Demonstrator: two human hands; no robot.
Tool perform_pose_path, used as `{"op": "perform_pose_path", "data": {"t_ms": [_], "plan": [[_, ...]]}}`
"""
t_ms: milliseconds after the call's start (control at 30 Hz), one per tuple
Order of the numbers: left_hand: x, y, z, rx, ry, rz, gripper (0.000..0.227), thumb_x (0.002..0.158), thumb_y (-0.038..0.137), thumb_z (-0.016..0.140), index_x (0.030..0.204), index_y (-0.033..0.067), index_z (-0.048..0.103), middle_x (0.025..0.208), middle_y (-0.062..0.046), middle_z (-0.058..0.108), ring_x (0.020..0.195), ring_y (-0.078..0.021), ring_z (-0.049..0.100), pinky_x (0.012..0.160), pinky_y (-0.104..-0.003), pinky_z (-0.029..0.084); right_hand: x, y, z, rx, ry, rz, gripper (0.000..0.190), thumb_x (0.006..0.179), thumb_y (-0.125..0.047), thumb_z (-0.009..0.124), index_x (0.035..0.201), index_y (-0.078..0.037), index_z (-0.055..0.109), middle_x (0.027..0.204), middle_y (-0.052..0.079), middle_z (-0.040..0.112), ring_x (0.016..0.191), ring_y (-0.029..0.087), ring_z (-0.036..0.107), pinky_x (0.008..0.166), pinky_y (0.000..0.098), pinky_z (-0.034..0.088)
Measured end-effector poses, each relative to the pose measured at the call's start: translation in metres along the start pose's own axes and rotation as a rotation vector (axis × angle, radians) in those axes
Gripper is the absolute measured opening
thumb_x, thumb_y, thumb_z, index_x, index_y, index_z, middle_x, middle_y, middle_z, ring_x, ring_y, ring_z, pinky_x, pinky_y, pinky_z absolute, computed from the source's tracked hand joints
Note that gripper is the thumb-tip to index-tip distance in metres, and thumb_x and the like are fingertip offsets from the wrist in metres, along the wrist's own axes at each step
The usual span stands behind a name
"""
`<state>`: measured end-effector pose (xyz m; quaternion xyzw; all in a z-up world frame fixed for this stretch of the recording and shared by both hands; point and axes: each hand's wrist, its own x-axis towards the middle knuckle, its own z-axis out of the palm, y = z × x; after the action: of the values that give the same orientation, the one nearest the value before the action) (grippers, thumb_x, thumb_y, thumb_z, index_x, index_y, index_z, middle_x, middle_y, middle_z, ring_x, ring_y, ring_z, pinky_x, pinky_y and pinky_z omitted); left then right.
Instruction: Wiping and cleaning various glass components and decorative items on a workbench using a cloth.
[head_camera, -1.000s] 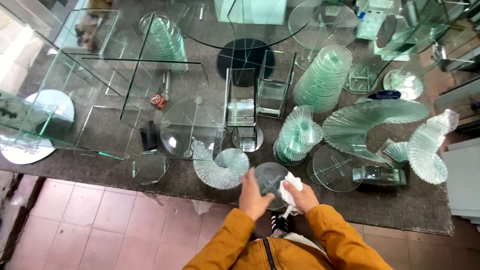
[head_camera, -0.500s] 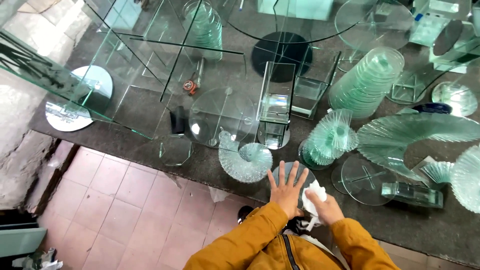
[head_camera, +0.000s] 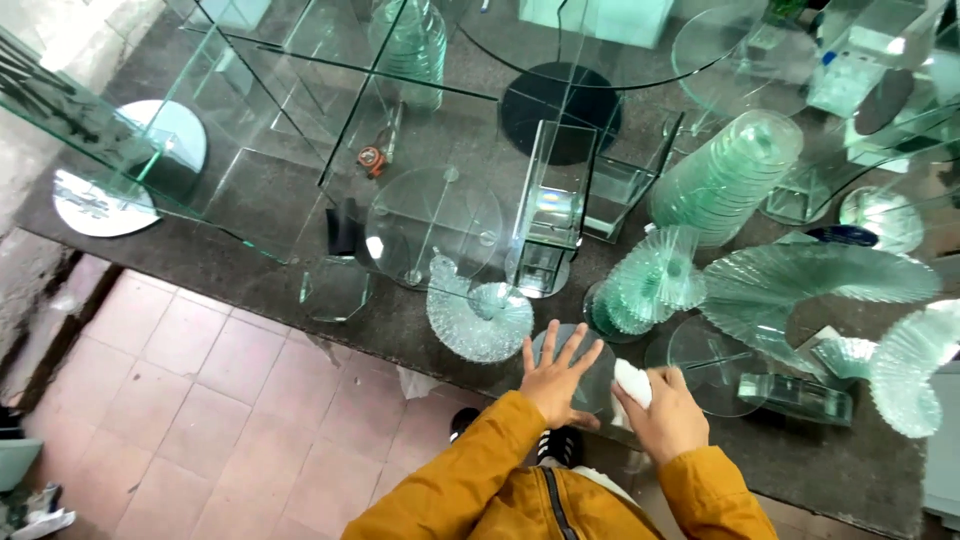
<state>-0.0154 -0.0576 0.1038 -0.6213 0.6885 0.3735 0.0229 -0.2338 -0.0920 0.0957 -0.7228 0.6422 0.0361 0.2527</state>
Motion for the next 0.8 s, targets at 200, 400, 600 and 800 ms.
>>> {"op": "perform_pose_path", "data": {"t_ms": [200,400,600,800], "plan": [[-0.015,-0.027,0.000,-0.280,0.082,-0.176,0.148,0.081,0.038,0.101,0.178,0.0241,-0.010,0.186,-0.008,-0.023,0.171,-0.0411,-0.012,0.137,-0.062,0.016,0.012,-0.101,-0.022,0.190,-0.032,0.044,0.090,0.101,-0.060,0.061,0.174,-0.019,0.028,0.168,0.014,0.033,0.150,0.032,0.045,0.122,0.0542,0.052],[-0.029,-0.024,0.013,-0.214,0.190,-0.113,0.141,0.081,0.029,0.103,0.177,0.0127,0.001,0.185,-0.012,0.008,0.153,-0.0454,0.036,0.115,-0.058,0.047,0.030,0.002,0.091,-0.314,0.114,-0.431,0.047,0.096,-0.036,0.072,0.142,-0.028,0.062,0.134,0.012,0.061,0.102,0.029,0.059,0.085,0.0422,0.055],[-0.036,-0.022,-0.005,-0.241,0.112,-0.210,0.137,0.081,0.033,0.101,0.177,0.0122,0.004,0.187,-0.003,0.002,0.142,-0.0449,0.050,0.111,-0.067,0.048,0.080,-0.057,0.110,-0.268,0.258,-0.359,0.061,0.088,-0.030,0.077,0.143,-0.024,0.053,0.138,0.017,0.055,0.112,0.042,0.059,0.093,0.0536,0.054],[-0.050,-0.015,-0.020,-0.319,0.074,-0.206,0.142,0.082,0.046,0.094,0.178,0.0215,-0.008,0.189,0.003,-0.004,0.138,-0.0413,0.055,0.109,-0.060,0.048,0.034,-0.010,0.078,-0.205,0.040,-0.367,0.047,0.097,-0.043,0.075,0.140,-0.033,0.058,0.134,0.008,0.055,0.119,0.036,0.060,0.102,0.0507,0.056]]}}
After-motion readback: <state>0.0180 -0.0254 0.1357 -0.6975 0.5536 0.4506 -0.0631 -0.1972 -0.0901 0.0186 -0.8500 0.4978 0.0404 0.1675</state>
